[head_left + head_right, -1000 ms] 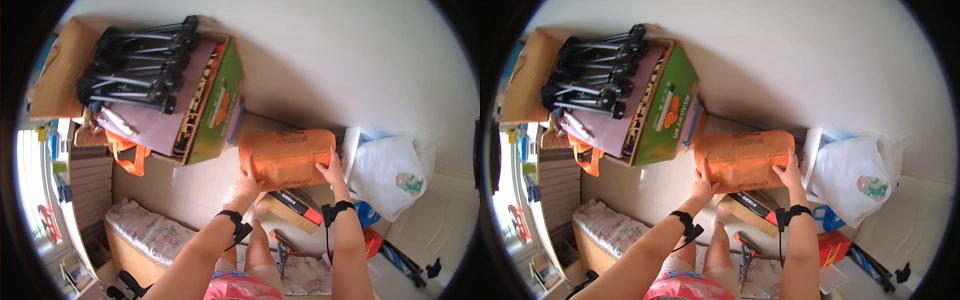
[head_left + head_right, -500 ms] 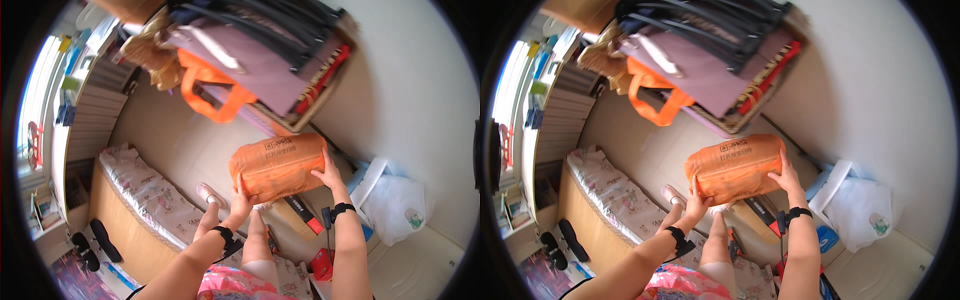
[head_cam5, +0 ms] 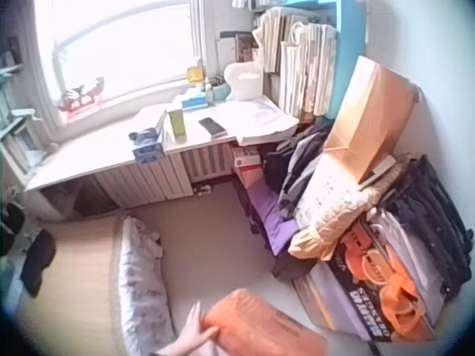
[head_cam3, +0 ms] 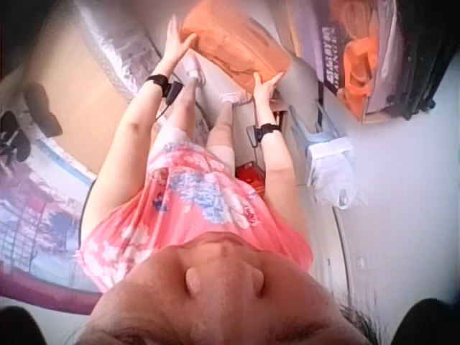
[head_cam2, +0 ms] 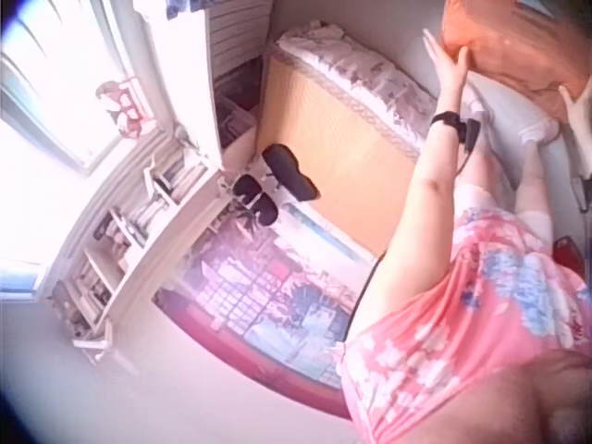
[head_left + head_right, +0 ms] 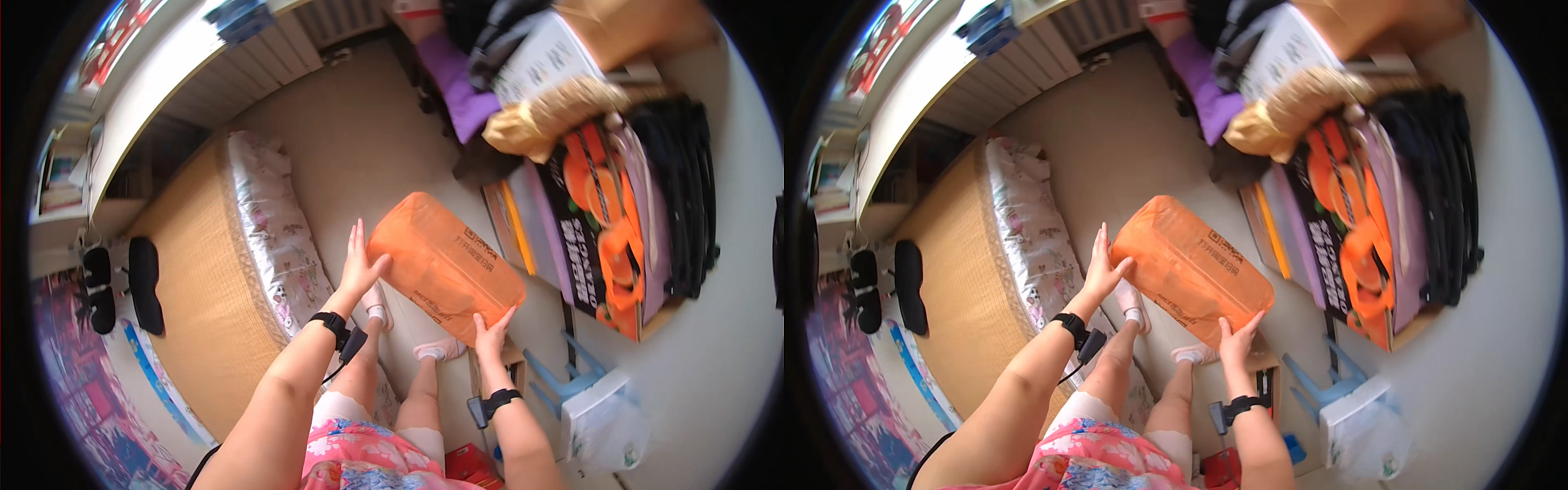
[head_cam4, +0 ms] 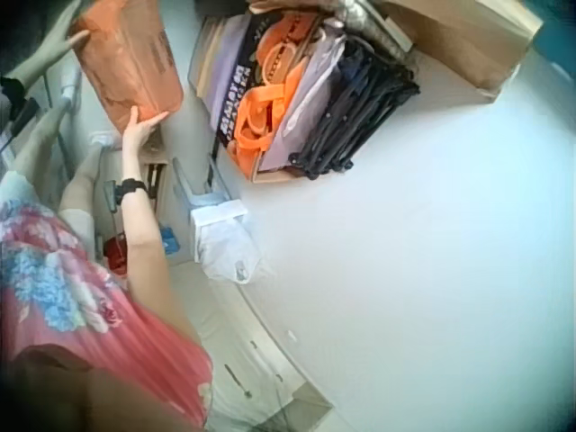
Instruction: The person is assembling an ergonomic back support and then organizing boxes and bags in a room.
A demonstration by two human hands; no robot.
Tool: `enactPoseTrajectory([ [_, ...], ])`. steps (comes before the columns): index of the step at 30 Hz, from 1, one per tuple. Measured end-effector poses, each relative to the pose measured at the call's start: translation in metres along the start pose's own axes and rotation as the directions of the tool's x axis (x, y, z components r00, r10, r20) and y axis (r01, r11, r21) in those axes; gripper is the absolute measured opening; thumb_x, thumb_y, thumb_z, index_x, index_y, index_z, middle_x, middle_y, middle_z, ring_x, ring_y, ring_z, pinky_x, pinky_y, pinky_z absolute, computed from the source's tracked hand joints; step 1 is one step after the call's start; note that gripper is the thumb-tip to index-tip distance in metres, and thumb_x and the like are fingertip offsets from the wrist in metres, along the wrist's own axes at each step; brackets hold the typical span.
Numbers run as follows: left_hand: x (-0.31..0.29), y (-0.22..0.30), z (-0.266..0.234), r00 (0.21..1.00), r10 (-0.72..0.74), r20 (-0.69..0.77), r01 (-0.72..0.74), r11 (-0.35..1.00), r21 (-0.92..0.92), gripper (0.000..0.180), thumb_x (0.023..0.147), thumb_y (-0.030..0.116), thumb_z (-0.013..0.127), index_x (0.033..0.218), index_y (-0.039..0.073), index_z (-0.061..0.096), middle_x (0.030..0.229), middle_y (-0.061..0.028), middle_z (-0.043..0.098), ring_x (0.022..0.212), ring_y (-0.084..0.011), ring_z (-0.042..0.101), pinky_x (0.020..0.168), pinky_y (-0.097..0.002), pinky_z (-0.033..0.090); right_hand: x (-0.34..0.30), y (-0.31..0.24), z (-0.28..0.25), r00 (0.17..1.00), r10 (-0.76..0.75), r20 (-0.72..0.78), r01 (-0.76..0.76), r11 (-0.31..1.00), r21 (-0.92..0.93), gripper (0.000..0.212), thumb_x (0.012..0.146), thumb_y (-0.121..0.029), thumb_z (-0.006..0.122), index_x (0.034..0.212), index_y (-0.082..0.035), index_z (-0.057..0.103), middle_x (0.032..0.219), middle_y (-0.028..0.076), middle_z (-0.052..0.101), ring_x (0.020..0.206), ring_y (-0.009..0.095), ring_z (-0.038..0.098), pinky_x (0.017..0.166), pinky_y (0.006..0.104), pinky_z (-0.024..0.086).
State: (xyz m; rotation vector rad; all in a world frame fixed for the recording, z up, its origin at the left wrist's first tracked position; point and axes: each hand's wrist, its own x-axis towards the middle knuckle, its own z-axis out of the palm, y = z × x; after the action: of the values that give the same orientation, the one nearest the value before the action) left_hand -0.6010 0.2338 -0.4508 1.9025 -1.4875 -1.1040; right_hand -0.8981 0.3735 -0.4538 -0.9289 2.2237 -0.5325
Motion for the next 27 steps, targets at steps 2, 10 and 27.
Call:
enactPoseTrajectory([
  [2, 0.023, -0.016, -0.026, 0.997, 0.004, -0.080, -0.002, 1.000, 0.025, 0.086, 0.082, 0.021, 0.069, 0.150, 0.012, 0.017, 0.151, -0.0247, 0.021, 0.137, -0.0395, 0.029, 0.110, -0.0418, 0.033, -0.004, -0.040, 0.039, 0.997, 0.065, -0.030, -0.064, 0.998, 0.009, 0.103, 0.082, -0.031, 0.072, 0.149, -0.004, -0.001, 0.144, 0.033, 0.027, 0.131, 0.046, 0.033, 0.109, 0.0466, 0.030],
  [10, 0.029, -0.099, -0.180, 0.961, -0.018, -0.277, 0.106, 0.945, 0.309, 0.061, 0.083, 0.019, 0.068, 0.137, 0.007, 0.042, 0.144, -0.0218, 0.035, 0.133, -0.0382, 0.034, 0.108, -0.0450, 0.033, -0.009, -0.213, 0.130, 0.869, -0.477, 0.135, 0.473, 0.716, -0.514, 0.103, 0.075, -0.038, 0.075, 0.152, -0.014, 0.011, 0.155, 0.025, 0.004, 0.143, 0.042, 0.006, 0.111, 0.0617, 0.014],
  [27, 0.058, -0.183, -0.218, 0.586, -0.786, -0.198, 0.749, 0.432, 0.503, 0.145, 0.050, 0.039, 0.091, 0.150, 0.012, -0.010, 0.153, -0.0252, -0.015, 0.139, -0.0519, -0.001, 0.092, -0.0681, 0.041, 0.223, -0.490, 0.291, 0.538, -0.776, 0.329, 0.784, 0.318, -0.533, 0.104, 0.068, -0.063, 0.067, 0.150, -0.021, 0.020, 0.155, 0.020, 0.011, 0.144, 0.040, 0.005, 0.103, 0.0735, 0.005],
])
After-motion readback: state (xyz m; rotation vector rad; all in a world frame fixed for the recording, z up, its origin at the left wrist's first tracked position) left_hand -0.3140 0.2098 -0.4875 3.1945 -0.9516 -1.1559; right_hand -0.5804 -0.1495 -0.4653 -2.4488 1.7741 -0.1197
